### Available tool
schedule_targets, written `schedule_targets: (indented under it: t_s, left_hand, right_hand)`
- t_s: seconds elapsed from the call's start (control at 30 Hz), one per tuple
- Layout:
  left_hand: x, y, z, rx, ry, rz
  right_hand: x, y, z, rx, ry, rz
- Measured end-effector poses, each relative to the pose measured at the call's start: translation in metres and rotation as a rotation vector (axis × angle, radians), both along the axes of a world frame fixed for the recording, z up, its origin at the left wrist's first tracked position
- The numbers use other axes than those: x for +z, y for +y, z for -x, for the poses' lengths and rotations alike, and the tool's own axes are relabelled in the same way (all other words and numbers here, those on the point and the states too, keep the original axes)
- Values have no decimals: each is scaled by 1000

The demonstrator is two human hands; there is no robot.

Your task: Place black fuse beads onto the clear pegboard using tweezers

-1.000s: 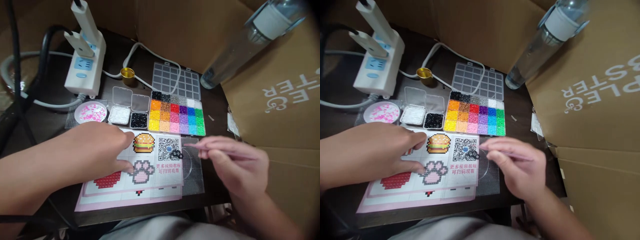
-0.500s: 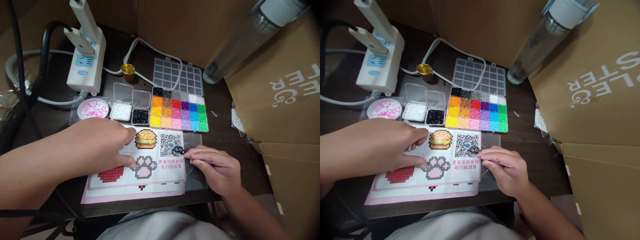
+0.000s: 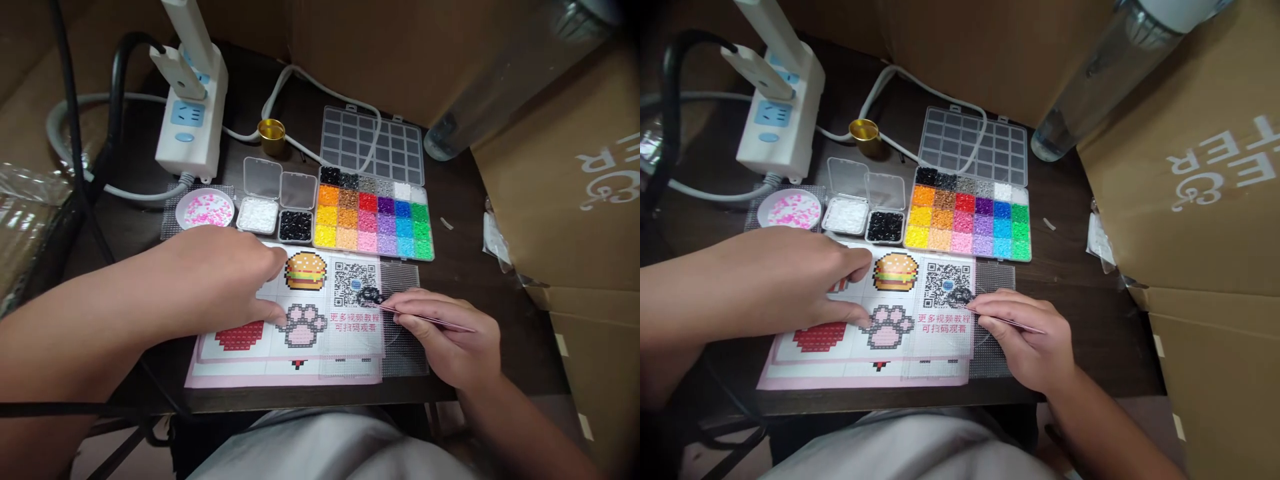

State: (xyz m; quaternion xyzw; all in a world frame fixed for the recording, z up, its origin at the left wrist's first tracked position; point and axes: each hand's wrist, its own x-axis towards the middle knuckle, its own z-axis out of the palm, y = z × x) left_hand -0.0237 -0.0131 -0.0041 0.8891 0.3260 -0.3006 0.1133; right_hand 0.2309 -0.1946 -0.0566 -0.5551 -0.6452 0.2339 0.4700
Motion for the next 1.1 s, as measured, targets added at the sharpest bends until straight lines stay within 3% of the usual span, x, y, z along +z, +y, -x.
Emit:
schedule_targets:
  t_s: [0.53, 1.1]
  left_hand:
    - [4, -8, 1, -30, -30, -15]
    - [-8, 2, 3, 82, -19, 55]
  right_hand:
    - [-9, -12, -5, -34, -28, 20]
    - [-7, -9, -3, -37, -9, 18]
